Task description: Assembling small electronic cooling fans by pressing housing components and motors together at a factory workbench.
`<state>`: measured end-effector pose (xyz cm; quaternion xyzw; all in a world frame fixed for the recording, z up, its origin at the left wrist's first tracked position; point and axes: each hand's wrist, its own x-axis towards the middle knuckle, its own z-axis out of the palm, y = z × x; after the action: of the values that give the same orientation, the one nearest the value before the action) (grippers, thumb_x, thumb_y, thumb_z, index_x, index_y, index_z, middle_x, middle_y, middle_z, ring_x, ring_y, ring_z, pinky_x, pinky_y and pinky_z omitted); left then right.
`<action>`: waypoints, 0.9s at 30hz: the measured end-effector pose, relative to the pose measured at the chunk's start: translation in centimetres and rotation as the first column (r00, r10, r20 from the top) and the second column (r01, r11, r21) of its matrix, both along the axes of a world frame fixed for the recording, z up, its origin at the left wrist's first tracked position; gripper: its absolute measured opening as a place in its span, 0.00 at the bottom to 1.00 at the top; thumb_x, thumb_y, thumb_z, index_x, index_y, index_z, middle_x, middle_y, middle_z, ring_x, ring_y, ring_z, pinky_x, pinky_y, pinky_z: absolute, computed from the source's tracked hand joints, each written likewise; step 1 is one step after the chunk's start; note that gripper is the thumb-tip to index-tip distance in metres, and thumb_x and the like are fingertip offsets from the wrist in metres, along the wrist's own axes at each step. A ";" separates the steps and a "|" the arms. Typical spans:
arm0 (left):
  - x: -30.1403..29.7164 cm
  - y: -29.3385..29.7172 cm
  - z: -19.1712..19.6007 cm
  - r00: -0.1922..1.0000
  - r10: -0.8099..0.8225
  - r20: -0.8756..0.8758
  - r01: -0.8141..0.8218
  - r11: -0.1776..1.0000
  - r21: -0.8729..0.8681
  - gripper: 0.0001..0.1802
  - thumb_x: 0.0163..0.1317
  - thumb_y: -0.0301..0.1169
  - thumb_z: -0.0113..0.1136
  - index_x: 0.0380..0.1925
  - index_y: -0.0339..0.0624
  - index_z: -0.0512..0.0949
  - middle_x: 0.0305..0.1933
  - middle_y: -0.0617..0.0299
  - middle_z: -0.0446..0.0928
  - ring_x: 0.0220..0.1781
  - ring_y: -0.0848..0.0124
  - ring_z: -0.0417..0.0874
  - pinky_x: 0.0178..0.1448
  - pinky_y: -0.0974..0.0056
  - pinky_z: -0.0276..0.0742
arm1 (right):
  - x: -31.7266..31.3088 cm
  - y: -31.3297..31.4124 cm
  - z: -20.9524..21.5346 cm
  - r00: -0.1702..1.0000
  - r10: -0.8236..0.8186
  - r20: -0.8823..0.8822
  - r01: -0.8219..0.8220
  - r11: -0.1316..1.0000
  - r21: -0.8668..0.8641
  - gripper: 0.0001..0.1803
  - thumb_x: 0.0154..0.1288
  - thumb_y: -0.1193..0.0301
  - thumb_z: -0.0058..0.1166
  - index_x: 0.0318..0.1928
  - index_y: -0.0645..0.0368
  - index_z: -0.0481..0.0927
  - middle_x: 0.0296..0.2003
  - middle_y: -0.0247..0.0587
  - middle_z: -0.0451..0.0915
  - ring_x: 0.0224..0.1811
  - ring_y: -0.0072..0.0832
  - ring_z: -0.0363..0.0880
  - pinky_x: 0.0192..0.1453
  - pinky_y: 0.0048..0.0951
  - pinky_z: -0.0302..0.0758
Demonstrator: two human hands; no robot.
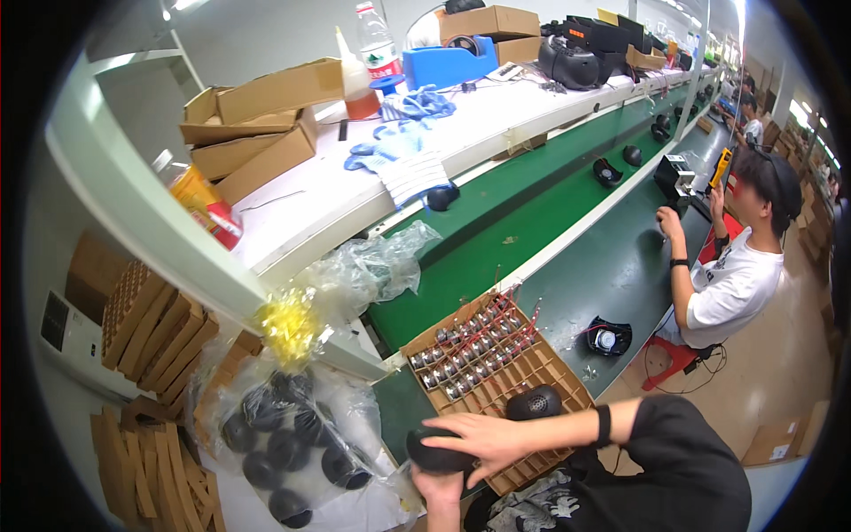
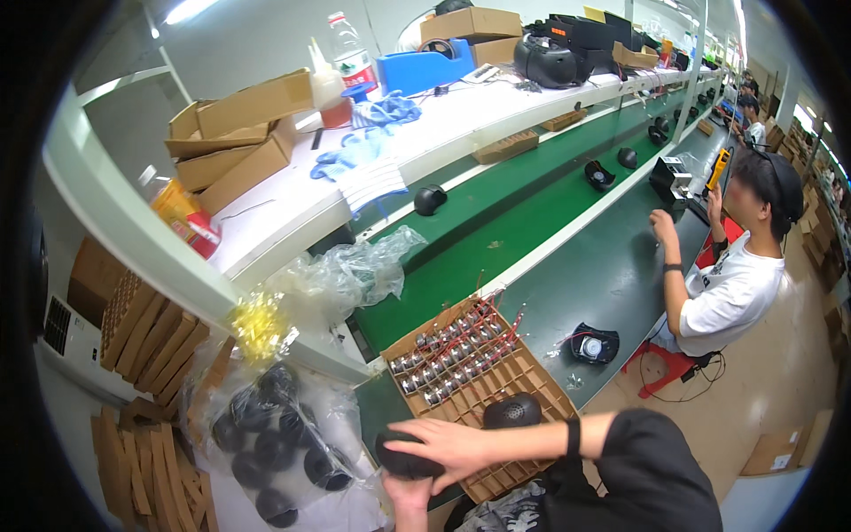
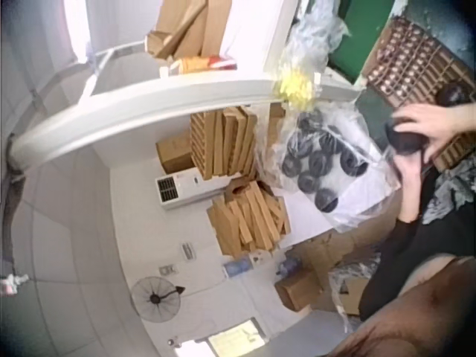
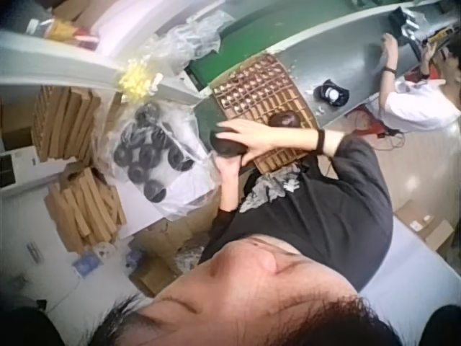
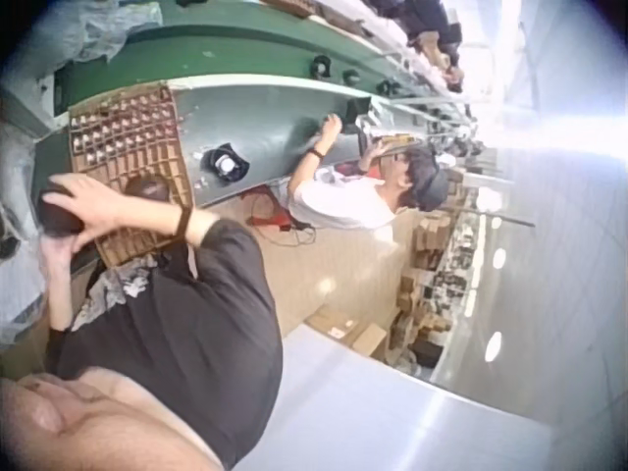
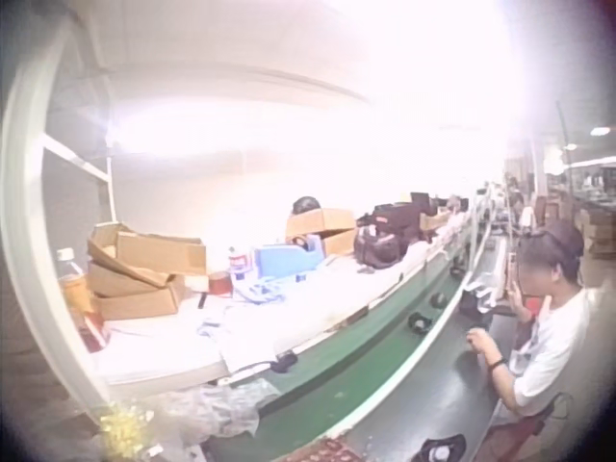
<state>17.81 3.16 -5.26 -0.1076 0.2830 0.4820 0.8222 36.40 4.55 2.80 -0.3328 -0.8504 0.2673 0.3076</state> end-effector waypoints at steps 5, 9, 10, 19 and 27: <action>5.9 1.1 -0.5 0.976 -0.210 -0.064 0.215 0.974 0.073 0.28 0.70 0.51 0.35 0.59 0.45 0.68 0.62 0.58 0.69 0.65 0.62 0.67 0.70 0.49 0.58 | 5.5 -2.3 -2.5 0.925 -0.344 0.160 0.360 0.929 -0.085 0.45 0.45 0.57 0.67 0.64 0.54 0.63 0.54 0.51 0.68 0.56 0.46 0.70 0.59 0.45 0.67; 8.2 1.3 -0.9 0.911 -0.320 -0.260 0.354 0.931 0.094 0.26 0.68 0.44 0.46 0.60 0.41 0.64 0.65 0.50 0.63 0.67 0.55 0.63 0.70 0.51 0.57 | 14.1 2.8 -5.2 0.784 -0.619 -0.032 0.614 0.783 -0.099 0.43 0.42 0.57 0.69 0.58 0.62 0.67 0.51 0.53 0.71 0.56 0.48 0.69 0.61 0.41 0.67; 8.5 1.3 -0.3 0.911 -0.320 -0.261 0.353 0.931 0.090 0.26 0.68 0.44 0.46 0.60 0.41 0.64 0.65 0.50 0.63 0.67 0.55 0.63 0.70 0.51 0.57 | 17.0 5.1 -7.0 0.710 -0.699 -0.084 0.676 0.710 -0.197 0.44 0.41 0.57 0.71 0.57 0.64 0.67 0.51 0.55 0.71 0.56 0.48 0.69 0.62 0.40 0.66; 6.8 -1.0 -1.3 0.905 -0.309 -0.292 0.366 0.916 0.162 0.26 0.67 0.40 0.50 0.61 0.38 0.66 0.61 0.52 0.69 0.60 0.58 0.71 0.64 0.58 0.67 | 35.1 25.6 -18.9 0.096 -0.992 -0.079 0.898 0.120 -0.424 0.53 0.40 0.48 0.70 0.60 0.70 0.63 0.54 0.61 0.69 0.58 0.49 0.68 0.63 0.40 0.66; 5.2 -0.2 -1.2 0.831 -0.239 -0.502 0.322 0.943 0.084 0.20 0.68 0.36 0.47 0.55 0.36 0.67 0.53 0.50 0.73 0.52 0.59 0.76 0.58 0.60 0.69 | 27.8 17.7 -18.3 0.587 -0.805 -0.089 0.736 0.576 -0.357 0.23 0.56 0.65 0.61 0.50 0.64 0.75 0.48 0.52 0.76 0.48 0.41 0.77 0.53 0.36 0.73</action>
<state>22.97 2.97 -6.46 0.1277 0.4518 0.3887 0.7928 64.20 22.26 -15.52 -0.6765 -0.5265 0.2618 0.4435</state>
